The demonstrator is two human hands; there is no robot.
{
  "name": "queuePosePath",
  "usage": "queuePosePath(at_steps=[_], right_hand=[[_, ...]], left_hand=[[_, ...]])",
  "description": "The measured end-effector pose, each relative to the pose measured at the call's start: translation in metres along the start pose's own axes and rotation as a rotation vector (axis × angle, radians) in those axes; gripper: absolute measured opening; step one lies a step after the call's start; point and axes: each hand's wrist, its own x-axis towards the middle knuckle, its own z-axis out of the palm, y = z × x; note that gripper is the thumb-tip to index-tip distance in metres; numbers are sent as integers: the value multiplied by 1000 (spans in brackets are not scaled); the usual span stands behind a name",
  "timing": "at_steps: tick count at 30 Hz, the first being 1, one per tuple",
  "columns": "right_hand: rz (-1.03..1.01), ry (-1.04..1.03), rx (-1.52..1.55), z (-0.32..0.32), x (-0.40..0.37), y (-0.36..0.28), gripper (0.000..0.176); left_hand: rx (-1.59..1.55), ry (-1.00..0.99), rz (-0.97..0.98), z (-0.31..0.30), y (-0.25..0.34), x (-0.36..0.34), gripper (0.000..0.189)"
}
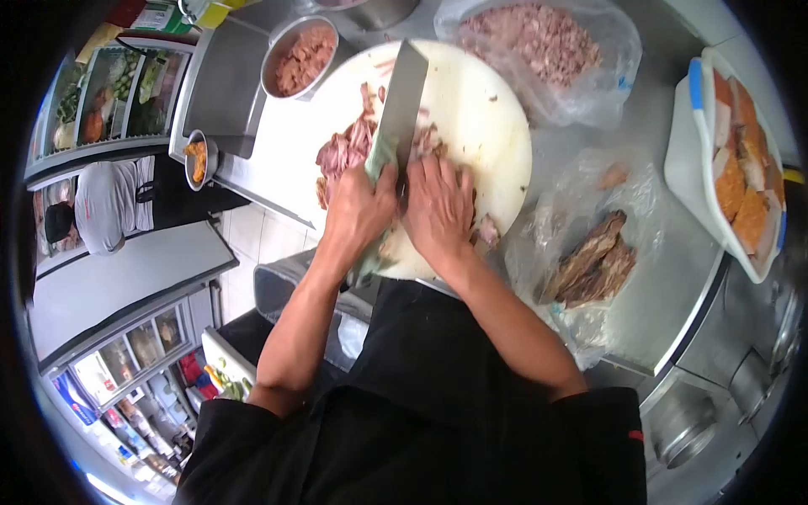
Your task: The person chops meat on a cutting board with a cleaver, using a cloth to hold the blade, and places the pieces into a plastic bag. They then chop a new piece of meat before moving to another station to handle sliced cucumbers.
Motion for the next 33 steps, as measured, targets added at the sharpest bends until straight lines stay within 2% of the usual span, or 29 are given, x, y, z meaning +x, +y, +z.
queuePosePath(at_steps=[2,3,5,6,7,9,10,11,13,17,19,21,23,24,26,27,29,30,31,33], right_hand=[[-7,115,74,12,11,19,10],[38,59,110,-9,-12,-18,10],[27,165,235,-12,-6,-11,10],[13,241,255,-14,0,-6,8],[-4,241,246,-17,4,-3,8],[35,235,432,-31,23,6,9],[16,194,397,-40,33,6,17],[3,193,388,-37,48,11,17],[-140,267,275,-21,84,27,26],[-183,304,144,10,137,31,30],[-175,51,141,12,144,24,32],[-227,-11,188,18,137,23,31],[-339,-236,358,28,125,24,25],[-338,-237,353,21,119,19,25],[-258,-505,575,-6,105,3,23],[-254,-502,572,-17,98,0,23],[-159,-289,792,-35,87,6,18],[-264,-226,525,-43,85,21,19],[-264,-227,524,-44,76,30,19],[-332,-70,421,-36,43,43,18]], left_hand=[[-112,-18,-4,7,-10,0,37],[-76,-69,-55,-37,-9,-39,37],[-176,-68,-169,-49,-7,-53,38],[-200,-53,-156,-54,-7,-56,38],[-228,-41,-174,-61,-7,-63,38],[-298,-6,-193,-66,-13,-70,38],[-291,-7,-200,-67,-17,-72,38],[-282,-9,-205,-68,-19,-74,38],[-322,6,-202,-70,-22,-80,37],[-371,14,-240,-69,-37,-90,37],[-382,20,-256,-70,-41,-95,37],[-383,29,-268,-70,-45,-100,39],[-428,25,-304,-68,-51,-104,40],[-432,23,-303,-68,-53,-105,40],[-407,24,-310,-68,-54,-105,40],[-408,20,-306,-70,-51,-104,40],[-345,-9,-301,-77,-41,-102,41],[-347,-9,-301,-74,-40,-100,41],[-327,-13,-266,-69,-39,-98,40],[-304,-17,-231,-63,-32,-94,39]])
